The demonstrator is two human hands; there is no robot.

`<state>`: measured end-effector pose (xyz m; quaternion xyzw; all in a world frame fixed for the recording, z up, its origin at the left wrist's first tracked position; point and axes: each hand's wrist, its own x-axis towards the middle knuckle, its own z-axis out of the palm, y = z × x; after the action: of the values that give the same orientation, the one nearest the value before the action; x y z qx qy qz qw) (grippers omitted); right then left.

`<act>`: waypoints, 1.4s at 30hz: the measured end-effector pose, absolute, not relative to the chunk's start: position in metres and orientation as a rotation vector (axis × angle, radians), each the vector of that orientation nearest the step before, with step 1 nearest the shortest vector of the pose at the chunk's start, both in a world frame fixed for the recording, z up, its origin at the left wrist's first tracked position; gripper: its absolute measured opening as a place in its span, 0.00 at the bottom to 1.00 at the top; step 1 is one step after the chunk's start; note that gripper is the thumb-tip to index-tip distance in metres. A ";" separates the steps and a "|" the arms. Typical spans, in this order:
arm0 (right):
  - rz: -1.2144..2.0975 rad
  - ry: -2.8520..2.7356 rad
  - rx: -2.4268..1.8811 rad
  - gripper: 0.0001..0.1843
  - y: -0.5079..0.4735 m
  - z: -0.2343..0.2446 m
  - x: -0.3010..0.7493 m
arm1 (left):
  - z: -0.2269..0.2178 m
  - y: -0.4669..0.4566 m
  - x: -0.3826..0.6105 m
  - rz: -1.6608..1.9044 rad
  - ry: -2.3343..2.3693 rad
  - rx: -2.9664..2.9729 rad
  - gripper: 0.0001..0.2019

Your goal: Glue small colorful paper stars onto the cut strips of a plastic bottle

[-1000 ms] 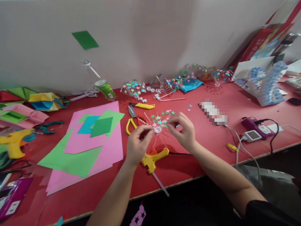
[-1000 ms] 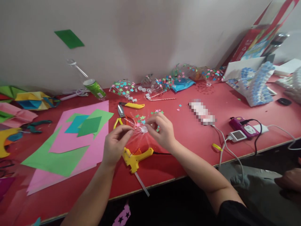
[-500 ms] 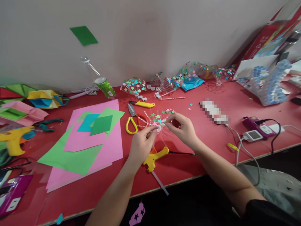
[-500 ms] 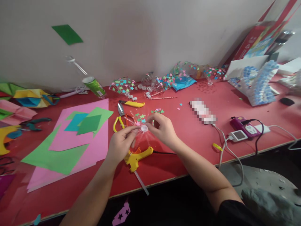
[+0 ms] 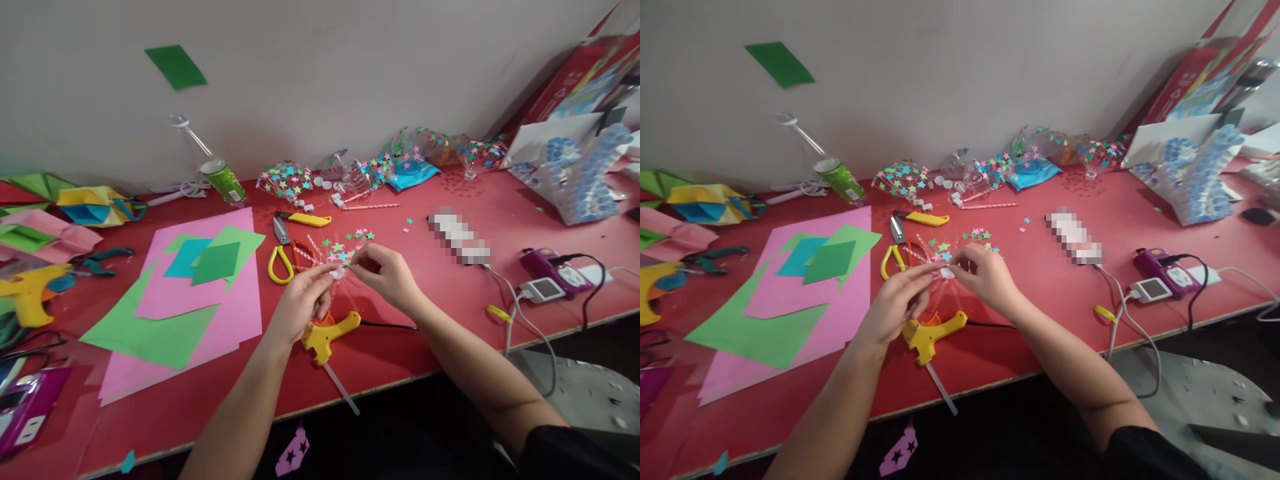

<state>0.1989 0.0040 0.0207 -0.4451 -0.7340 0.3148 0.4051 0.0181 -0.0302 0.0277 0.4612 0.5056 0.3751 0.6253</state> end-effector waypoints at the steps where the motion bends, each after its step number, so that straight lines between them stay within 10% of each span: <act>1: 0.796 -1.878 -1.117 0.03 0.004 0.020 0.199 | 0.029 -0.030 0.018 0.860 1.142 1.035 0.22; 42: 1.105 -1.808 -1.186 0.03 0.006 0.022 0.199 | 0.024 -0.028 0.021 0.778 0.972 0.833 0.12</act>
<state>0.1988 0.0059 0.0223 -0.4576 -0.6976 0.4266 0.3492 0.0212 -0.0278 0.0239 0.3786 0.4418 0.3536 0.7324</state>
